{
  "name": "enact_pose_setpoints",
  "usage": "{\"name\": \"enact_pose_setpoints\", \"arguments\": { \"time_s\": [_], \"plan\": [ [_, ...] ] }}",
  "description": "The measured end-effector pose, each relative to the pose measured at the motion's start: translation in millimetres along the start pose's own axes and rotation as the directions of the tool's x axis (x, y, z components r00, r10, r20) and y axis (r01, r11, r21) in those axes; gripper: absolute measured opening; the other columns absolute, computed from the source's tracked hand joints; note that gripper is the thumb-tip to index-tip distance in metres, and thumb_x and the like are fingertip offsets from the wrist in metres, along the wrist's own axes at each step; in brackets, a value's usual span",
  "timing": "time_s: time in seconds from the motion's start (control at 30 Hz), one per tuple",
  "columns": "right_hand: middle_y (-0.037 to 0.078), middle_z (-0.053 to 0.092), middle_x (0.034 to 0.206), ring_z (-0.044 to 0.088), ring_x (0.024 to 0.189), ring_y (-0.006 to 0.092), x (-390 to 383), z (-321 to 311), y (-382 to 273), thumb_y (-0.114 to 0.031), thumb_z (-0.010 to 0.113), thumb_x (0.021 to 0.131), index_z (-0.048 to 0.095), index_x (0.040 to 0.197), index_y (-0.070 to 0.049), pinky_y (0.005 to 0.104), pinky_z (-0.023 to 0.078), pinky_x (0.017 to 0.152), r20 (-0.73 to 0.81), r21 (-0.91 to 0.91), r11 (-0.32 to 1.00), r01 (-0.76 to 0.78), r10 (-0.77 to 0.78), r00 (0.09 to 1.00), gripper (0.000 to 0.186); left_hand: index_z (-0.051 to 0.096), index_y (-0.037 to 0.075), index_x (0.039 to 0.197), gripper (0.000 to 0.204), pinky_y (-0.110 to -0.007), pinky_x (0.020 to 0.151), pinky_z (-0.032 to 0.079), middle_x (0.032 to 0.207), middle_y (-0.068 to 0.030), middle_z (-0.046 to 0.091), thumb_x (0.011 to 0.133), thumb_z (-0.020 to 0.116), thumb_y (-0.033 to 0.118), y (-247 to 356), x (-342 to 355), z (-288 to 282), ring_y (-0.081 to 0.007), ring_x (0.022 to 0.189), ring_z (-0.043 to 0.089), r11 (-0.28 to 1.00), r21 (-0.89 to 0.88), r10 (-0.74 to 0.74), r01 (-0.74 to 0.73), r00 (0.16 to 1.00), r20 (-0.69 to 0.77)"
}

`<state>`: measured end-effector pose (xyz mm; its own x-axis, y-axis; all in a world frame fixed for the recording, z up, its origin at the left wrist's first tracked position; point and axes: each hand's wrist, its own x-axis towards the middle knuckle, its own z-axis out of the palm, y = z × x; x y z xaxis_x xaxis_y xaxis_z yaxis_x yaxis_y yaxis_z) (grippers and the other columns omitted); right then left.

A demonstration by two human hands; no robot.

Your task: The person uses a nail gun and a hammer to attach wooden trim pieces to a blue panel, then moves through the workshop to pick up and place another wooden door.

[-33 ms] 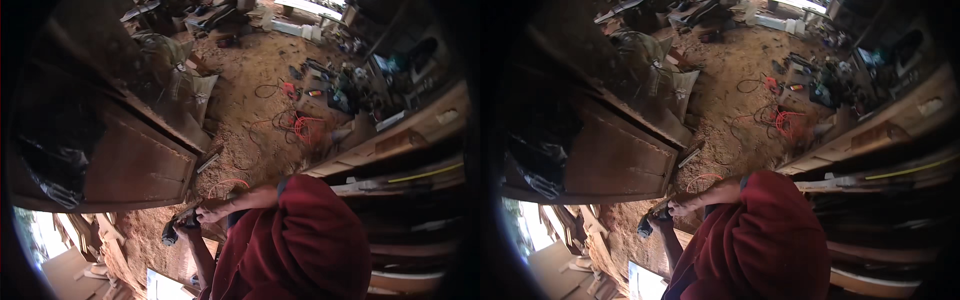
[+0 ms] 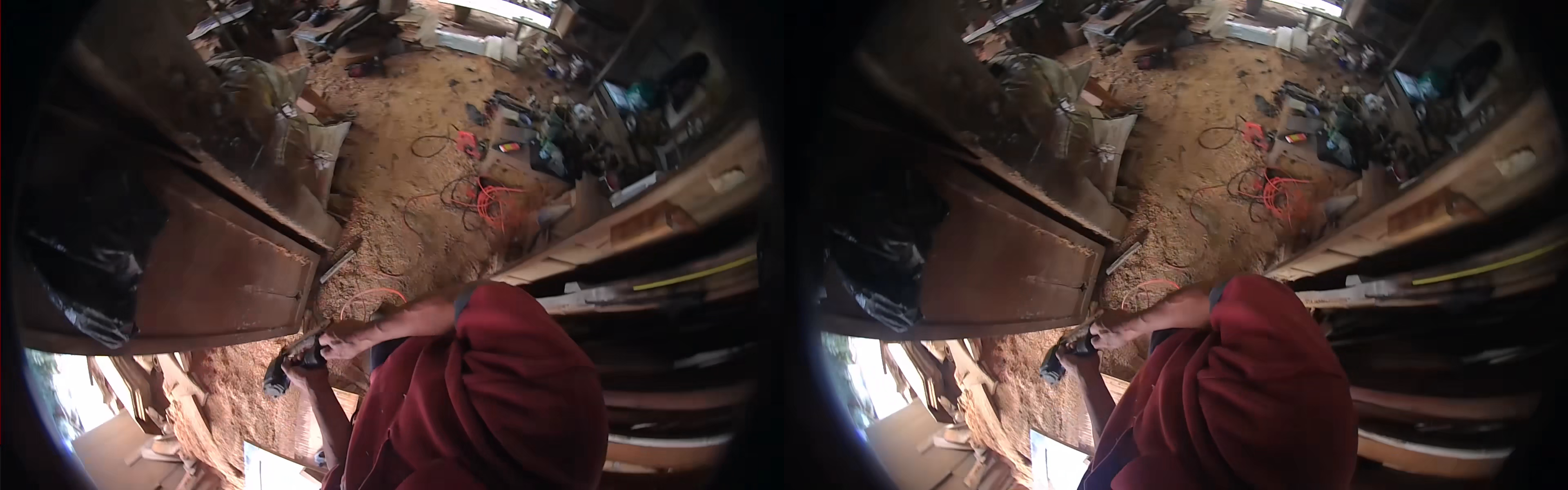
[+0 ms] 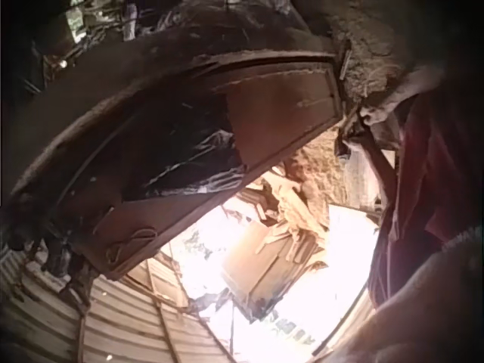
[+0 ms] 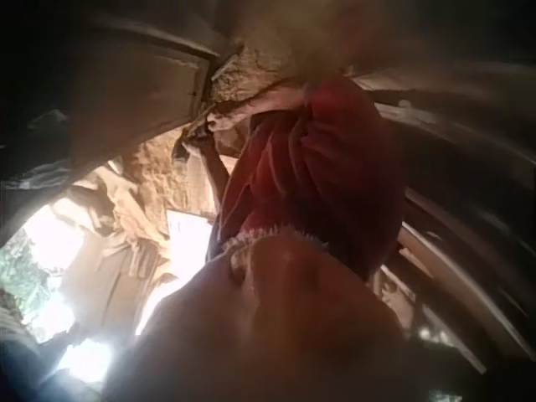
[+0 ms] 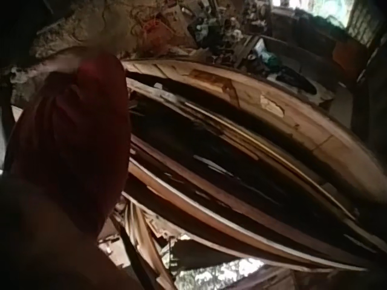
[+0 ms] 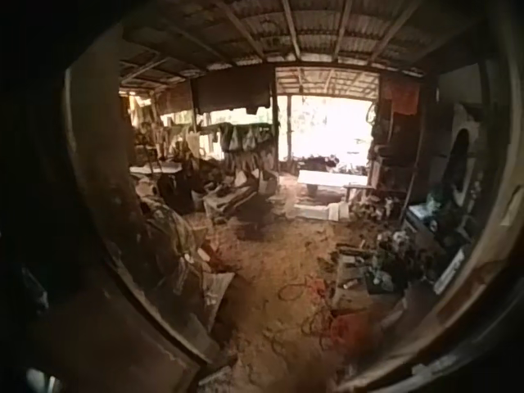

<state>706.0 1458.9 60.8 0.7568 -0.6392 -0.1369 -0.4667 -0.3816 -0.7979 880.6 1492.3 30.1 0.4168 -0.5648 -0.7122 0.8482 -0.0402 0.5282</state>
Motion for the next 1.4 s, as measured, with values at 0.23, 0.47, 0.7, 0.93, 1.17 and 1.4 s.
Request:
{"name": "enact_pose_setpoints", "arguments": {
  "time_s": [0.23,0.47,0.7,0.93,1.17,1.4],
  "plan": [
    [0.008,0.066,0.084,0.062,0.073,0.0184,-35,-139,-9,-0.025,0.046,0.095,0.063,0.088,-0.008,0.0359,0.052,0.064,0.063,0.058,0.937,-0.344,0.341,0.938,0.025,0.046,0.016,0.068,0.024,-0.036,0.064,0.051,0.062,0.0028,0.048,0.086,0.053,0.031,19,39,36,-0.0155,0.059,0.051,0.994,0.106,0.034,-0.038,0.999,0.041],
    [0.009,0.066,0.070,0.065,0.065,0.0249,-204,-410,85,-0.026,0.065,0.073,0.072,0.078,-0.009,0.0365,0.051,0.052,-0.491,-0.748,0.063,-0.661,0.617,0.615,0.019,0.041,0.017,0.067,0.037,-0.036,0.053,0.048,0.053,0.0007,0.041,0.085,0.060,0.043,40,110,-29,-0.0164,0.051,0.046,0.927,0.373,-0.035,0.046,0.999,-0.037],
    [0.011,0.066,0.068,0.065,0.070,0.0258,-367,-563,-38,-0.018,0.065,0.076,0.072,0.075,-0.007,0.0437,0.049,0.057,-0.825,-0.514,-0.624,-0.589,0.548,0.139,0.013,0.050,0.013,0.081,0.027,-0.030,0.048,0.042,0.062,-0.0003,0.046,0.081,0.066,0.035,29,152,-135,-0.0132,0.054,0.049,0.768,0.640,0.034,0.033,0.995,-0.091],
    [0.014,0.065,0.070,0.064,0.068,0.0283,-359,-571,-102,-0.010,0.063,0.078,0.070,0.075,-0.005,0.0423,0.048,0.058,-0.946,-0.178,-0.411,-0.894,0.321,0.041,0.010,0.053,0.009,0.086,0.027,-0.030,0.048,0.043,0.063,-0.0016,0.049,0.080,0.068,0.030,-23,193,-104,-0.0131,0.053,0.050,0.394,0.911,-0.085,0.125,0.991,-0.099],
    [0.017,0.068,0.081,0.066,0.076,0.0331,-400,-593,86,-0.029,0.060,0.078,0.073,0.082,-0.006,0.0452,0.051,0.066,-0.789,-0.470,-0.112,-0.875,0.498,0.360,0.027,0.055,0.005,0.091,0.028,-0.031,0.047,0.044,0.064,-0.0030,0.052,0.078,0.069,0.025,-92,237,-12,-0.0129,0.052,0.051,-0.062,0.997,-0.216,-0.054,0.976,0.040],
    [0.018,0.068,0.094,0.067,0.089,0.0340,-453,-575,247,-0.014,0.066,0.074,0.071,0.085,-0.003,0.0433,0.054,0.074,-0.798,-0.276,-0.146,-0.950,0.585,0.142,0.016,0.062,-0.001,0.094,0.034,-0.033,0.049,0.047,0.064,-0.0057,0.059,0.078,0.069,0.028,-166,220,161,-0.0153,0.054,0.057,-0.366,0.715,-0.506,-0.596,0.772,0.385]
  ]
}}
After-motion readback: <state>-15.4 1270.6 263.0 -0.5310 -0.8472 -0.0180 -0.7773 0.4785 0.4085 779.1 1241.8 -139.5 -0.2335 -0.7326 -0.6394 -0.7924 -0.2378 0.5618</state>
